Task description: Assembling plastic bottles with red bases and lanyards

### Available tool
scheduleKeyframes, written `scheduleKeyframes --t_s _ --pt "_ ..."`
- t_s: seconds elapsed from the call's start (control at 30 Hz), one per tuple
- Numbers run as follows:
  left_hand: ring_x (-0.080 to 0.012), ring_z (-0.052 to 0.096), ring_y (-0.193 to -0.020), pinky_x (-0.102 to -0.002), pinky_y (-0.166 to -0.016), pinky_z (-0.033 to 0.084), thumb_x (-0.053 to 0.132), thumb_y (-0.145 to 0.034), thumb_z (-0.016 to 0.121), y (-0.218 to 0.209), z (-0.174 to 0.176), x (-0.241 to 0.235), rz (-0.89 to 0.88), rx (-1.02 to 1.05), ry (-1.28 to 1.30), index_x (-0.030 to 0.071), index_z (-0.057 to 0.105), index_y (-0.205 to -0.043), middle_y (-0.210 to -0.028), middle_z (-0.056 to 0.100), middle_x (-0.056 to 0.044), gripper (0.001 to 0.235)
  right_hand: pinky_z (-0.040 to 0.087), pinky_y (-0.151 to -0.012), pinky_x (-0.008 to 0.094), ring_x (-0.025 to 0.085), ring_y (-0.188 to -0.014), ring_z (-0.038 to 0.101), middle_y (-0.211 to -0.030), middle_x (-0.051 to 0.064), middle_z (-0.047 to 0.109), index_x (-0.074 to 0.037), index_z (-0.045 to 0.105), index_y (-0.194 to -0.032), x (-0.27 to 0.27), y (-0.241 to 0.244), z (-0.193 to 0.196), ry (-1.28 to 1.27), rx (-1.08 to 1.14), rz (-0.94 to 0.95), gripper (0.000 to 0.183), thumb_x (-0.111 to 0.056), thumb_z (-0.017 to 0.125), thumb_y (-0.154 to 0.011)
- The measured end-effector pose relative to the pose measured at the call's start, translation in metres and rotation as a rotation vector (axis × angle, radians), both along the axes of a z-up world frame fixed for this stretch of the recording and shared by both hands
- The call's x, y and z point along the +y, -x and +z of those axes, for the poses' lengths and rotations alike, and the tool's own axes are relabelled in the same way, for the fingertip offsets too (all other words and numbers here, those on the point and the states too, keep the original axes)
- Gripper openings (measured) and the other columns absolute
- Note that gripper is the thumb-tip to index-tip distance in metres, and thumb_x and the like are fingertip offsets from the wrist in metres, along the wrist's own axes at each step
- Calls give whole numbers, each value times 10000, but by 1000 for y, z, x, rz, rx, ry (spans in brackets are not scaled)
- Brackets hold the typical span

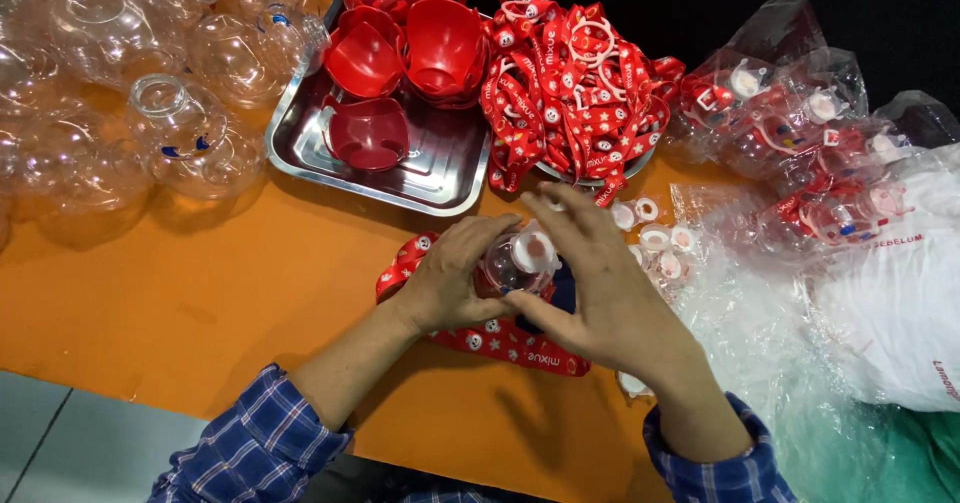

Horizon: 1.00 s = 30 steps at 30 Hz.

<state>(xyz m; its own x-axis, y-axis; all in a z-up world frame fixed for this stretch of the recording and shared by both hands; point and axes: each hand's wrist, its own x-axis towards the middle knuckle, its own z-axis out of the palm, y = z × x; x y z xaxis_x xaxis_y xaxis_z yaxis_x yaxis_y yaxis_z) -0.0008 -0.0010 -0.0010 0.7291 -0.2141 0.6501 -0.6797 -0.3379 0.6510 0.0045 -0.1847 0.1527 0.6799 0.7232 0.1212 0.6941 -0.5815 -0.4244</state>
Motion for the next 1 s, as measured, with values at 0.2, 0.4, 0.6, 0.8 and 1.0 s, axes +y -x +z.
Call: scheduleKeyframes --t_s 0.2,0.4,0.6,0.8,1.0 --pt "-329 674 -1126 -444 -961 548 377 -772 889 2 6 -2 -1 22 35 -16 506 -1383 -1277 673 -170 822 552 -744 360 194 -817 633 -971 55 597 -45 690 -1183 3 -10 -11 -12 -37 -91 371 -281 766 -907" --pt "-350 665 -1134 -473 -958 531 342 -692 892 1 3 -6 40 112 86 26 574 -1373 -1136 701 -145 815 562 -667 395 320 -764 690 -812 137 631 -17 701 -1041 16 -9 -14 -91 -217 -203 516 -450 857 -809" --pt "-350 662 -1151 -477 -959 534 346 -670 903 1 5 -7 50 93 85 32 572 -1371 -1162 700 -135 836 538 -887 522 424 -1064 668 -1095 185 696 -92 613 -1383 -2 -16 -12 -97 73 -58 585 -159 758 -820" --pt "-349 671 -1119 -463 -958 536 383 -660 927 -1 -3 -8 79 75 86 25 590 -1356 -1128 701 -134 852 564 -793 401 305 -868 682 -906 106 629 -50 637 -1289 2 -10 -47 -217 -138 -205 550 -216 834 -804" --pt "-380 669 -1115 -490 -952 537 331 -661 906 0 5 -5 49 70 92 -1 580 -1351 -1117 696 -168 832 514 -943 544 434 -1125 653 -1196 245 655 -48 505 -1498 -1 0 -14 -318 121 -145 786 -123 825 -785"
